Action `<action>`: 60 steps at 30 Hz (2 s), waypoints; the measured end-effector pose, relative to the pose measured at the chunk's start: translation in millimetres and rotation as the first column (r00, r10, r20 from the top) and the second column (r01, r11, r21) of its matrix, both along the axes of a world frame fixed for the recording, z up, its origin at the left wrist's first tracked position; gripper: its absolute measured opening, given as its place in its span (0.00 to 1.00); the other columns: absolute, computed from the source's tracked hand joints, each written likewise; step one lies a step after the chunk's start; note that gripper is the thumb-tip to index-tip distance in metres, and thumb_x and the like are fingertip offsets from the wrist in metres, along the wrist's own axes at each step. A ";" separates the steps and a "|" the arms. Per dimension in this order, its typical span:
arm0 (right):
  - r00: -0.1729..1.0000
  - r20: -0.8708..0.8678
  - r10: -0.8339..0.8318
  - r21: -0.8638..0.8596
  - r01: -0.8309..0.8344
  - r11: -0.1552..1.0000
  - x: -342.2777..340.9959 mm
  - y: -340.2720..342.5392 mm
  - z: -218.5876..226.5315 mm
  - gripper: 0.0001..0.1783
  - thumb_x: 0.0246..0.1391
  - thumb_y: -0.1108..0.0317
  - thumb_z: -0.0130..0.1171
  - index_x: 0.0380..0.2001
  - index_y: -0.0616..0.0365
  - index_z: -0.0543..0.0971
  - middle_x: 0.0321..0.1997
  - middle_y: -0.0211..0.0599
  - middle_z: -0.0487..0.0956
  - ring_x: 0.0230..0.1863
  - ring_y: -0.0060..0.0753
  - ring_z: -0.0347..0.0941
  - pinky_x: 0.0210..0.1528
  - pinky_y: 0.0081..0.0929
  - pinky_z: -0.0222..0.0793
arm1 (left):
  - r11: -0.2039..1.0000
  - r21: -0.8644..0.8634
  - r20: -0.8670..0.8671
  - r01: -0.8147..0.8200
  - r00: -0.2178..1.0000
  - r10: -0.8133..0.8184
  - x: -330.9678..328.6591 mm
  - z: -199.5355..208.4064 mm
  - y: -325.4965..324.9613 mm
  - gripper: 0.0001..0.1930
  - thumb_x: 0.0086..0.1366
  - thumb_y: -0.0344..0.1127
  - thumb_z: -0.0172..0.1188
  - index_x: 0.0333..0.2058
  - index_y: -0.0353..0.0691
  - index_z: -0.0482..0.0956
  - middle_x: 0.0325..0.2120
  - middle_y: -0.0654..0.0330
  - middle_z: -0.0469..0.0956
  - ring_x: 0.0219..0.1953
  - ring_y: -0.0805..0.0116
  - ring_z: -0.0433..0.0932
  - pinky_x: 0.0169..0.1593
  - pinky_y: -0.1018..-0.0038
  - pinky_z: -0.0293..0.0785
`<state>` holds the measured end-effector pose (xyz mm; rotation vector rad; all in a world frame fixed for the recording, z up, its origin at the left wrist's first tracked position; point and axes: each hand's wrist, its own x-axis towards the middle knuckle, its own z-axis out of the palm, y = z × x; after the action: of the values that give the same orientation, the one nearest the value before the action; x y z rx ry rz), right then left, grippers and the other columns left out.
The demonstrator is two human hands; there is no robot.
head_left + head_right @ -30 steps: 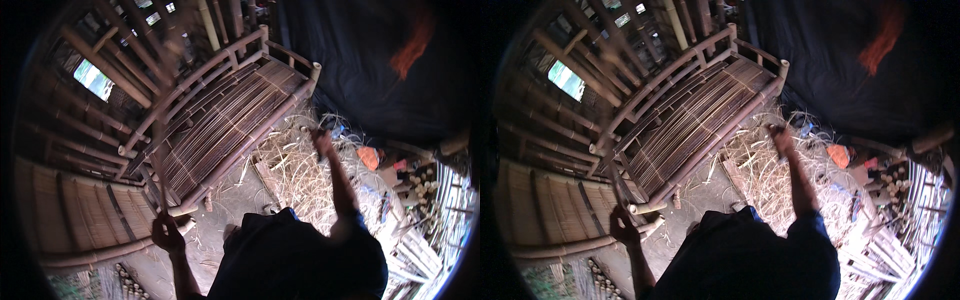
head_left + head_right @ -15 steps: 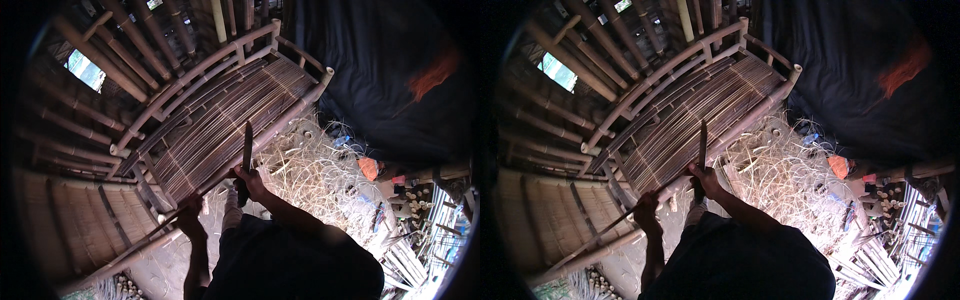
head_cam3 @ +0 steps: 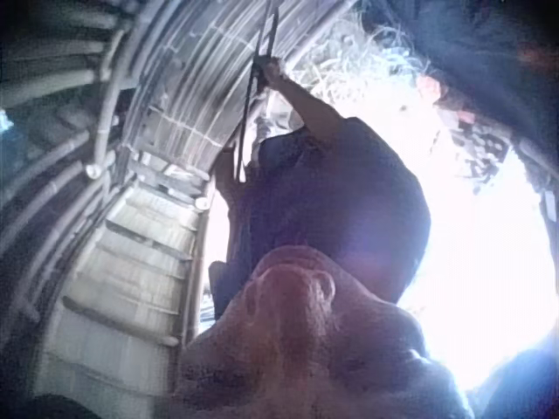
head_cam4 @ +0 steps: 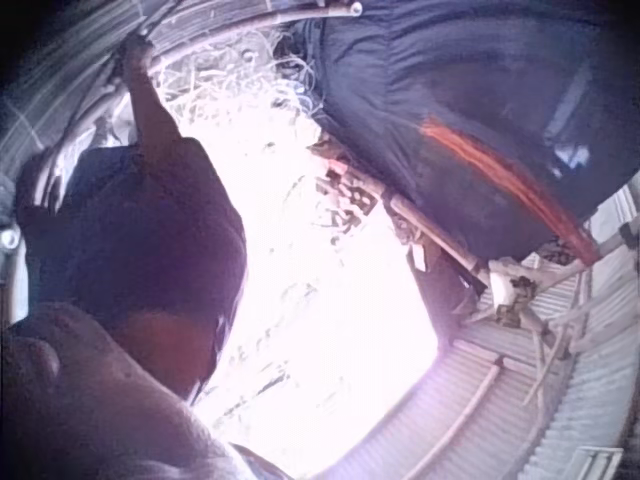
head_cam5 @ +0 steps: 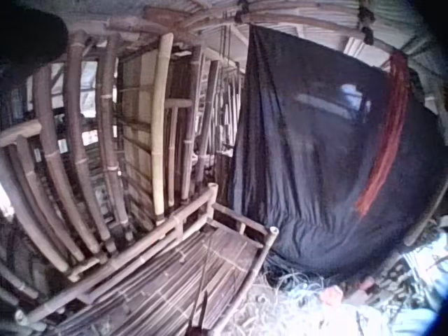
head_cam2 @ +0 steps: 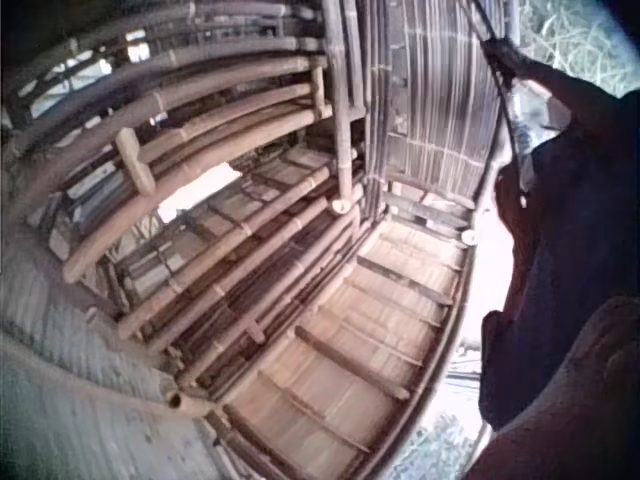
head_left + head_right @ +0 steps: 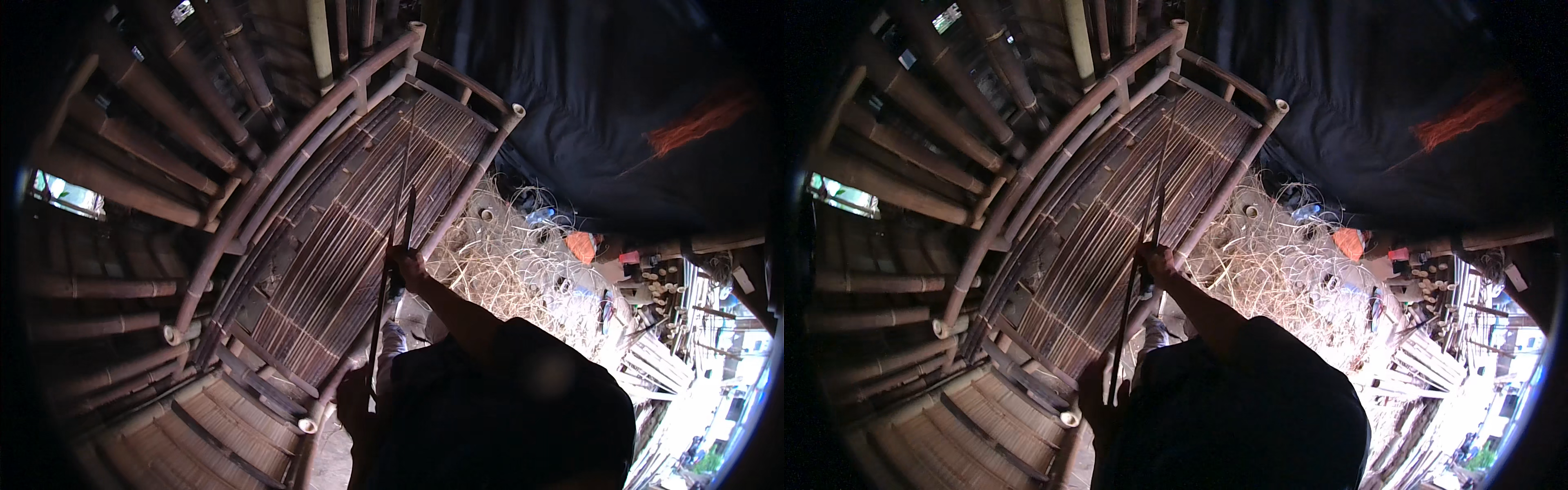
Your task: The person weaves thin bamboo strips into a mat using a knife to split and trim the strips. They repeatedly insert strips into a bamboo frame, tighten them with the knife, and trim excess material, continuing the weaving process throughout the clip.
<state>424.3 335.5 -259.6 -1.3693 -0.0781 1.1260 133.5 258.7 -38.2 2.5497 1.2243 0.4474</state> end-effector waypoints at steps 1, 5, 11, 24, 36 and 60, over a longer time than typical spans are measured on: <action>0.999 -0.003 -0.054 0.002 0.054 0.999 5.0 13.5 -4.7 0.12 0.57 0.58 0.65 0.29 0.56 0.80 0.25 0.29 0.78 0.25 0.25 0.71 0.30 0.28 0.66 | 0.999 0.052 -0.023 -0.006 1.000 0.007 -8.1 8.4 9.7 0.42 0.60 0.53 0.67 0.65 0.33 0.62 0.52 0.44 0.78 0.54 0.45 0.76 0.56 0.60 0.72; 0.994 -0.023 -0.108 -0.041 0.107 0.993 35.7 55.3 -16.6 0.13 0.54 0.57 0.66 0.29 0.56 0.81 0.25 0.30 0.78 0.25 0.24 0.71 0.29 0.29 0.67 | 0.738 -0.599 -0.363 -0.311 0.927 0.095 -27.8 11.5 27.7 0.39 0.62 0.54 0.64 0.65 0.35 0.65 0.52 0.42 0.78 0.56 0.44 0.76 0.55 0.60 0.73; 0.994 -0.066 -0.090 -0.090 0.084 0.992 89.3 105.3 -26.3 0.12 0.52 0.59 0.67 0.29 0.57 0.81 0.25 0.32 0.78 0.24 0.30 0.74 0.28 0.32 0.73 | 0.485 -0.755 -0.305 -0.441 0.891 0.336 -3.4 -6.2 40.5 0.16 0.72 0.45 0.52 0.49 0.43 0.80 0.34 0.49 0.84 0.39 0.52 0.84 0.39 0.57 0.76; 0.993 -0.102 -0.059 -0.103 0.049 0.994 150.1 134.9 -32.0 0.12 0.56 0.60 0.66 0.29 0.58 0.80 0.23 0.33 0.77 0.22 0.28 0.73 0.23 0.29 0.68 | 0.766 -0.518 -0.251 -0.381 0.924 0.289 68.3 -22.1 103.4 0.16 0.74 0.45 0.49 0.46 0.41 0.80 0.33 0.49 0.84 0.40 0.50 0.83 0.38 0.58 0.75; 0.995 -0.009 0.104 -0.460 -0.097 0.883 132.2 145.6 -43.6 0.21 0.58 0.49 0.65 0.33 0.60 0.80 0.25 0.39 0.83 0.16 0.25 0.73 0.17 0.28 0.71 | 0.900 -0.322 -0.399 -0.295 0.904 0.153 -23.9 -174.7 202.8 0.19 0.75 0.48 0.41 0.34 0.45 0.78 0.25 0.51 0.79 0.26 0.45 0.79 0.30 0.50 0.73; 0.029 -0.302 0.953 -0.909 -0.310 -0.278 21.9 -103.5 -104.5 0.26 0.58 0.40 0.55 0.34 0.55 0.81 0.36 0.52 0.83 0.42 0.58 0.80 0.45 0.52 0.75 | 0.566 -0.091 -0.388 -0.819 0.553 0.737 -159.1 -535.4 311.9 0.38 0.68 0.58 0.53 0.70 0.46 0.56 0.71 0.55 0.51 0.75 0.50 0.44 0.68 0.33 0.44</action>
<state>446.2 232.0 -364.1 -2.9755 -1.3347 1.8372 -25.7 570.5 -573.6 1.7269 2.3751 0.0128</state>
